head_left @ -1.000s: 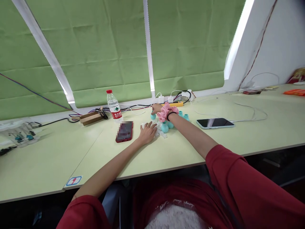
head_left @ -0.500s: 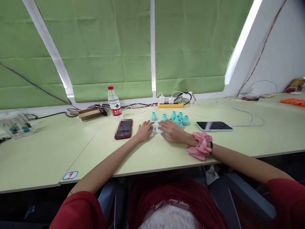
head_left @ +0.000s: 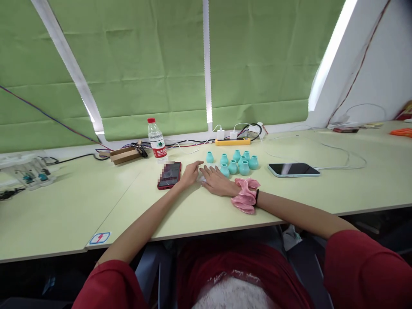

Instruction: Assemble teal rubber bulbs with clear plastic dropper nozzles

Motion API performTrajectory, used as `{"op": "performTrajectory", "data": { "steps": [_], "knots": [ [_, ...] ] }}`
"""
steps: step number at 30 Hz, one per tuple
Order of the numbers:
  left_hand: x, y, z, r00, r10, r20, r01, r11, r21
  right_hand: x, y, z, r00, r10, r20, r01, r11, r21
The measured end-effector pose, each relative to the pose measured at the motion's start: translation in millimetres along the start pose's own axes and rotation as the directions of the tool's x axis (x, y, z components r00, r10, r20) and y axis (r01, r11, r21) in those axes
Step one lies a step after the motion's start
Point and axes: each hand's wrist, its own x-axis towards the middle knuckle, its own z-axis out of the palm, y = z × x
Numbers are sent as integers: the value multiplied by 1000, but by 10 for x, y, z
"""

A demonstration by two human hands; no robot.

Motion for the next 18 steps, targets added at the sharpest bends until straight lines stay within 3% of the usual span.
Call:
{"op": "performTrajectory", "data": {
  "steps": [2, 4, 9, 15, 18],
  "knots": [
    [14, 25, -2, 997, -23, -70, 24, 1000, 17, 19, 12, 9, 999, 0, 37, 1, 1000, -15],
    [9, 52, 9, 998, -24, -56, 28, 997, 78, 31, 25, 13, 999, 15, 46, -13, 999, -36],
    [-35, 90, 37, 980, 29, 199, -56, 990, 130, 21, 40, 10, 995, 97, 36, -94, 992, -82],
    [-17, 99, 51, 997, -44, 62, 33, 984, 176, 39, 67, -12, 993, 114, 36, -111, 990, -82],
    [-7, 78, 77, 992, -105, 72, 84, 964, 254, 79, 89, -6, 984, 164, 66, -159, 984, -79]
  ]
}}
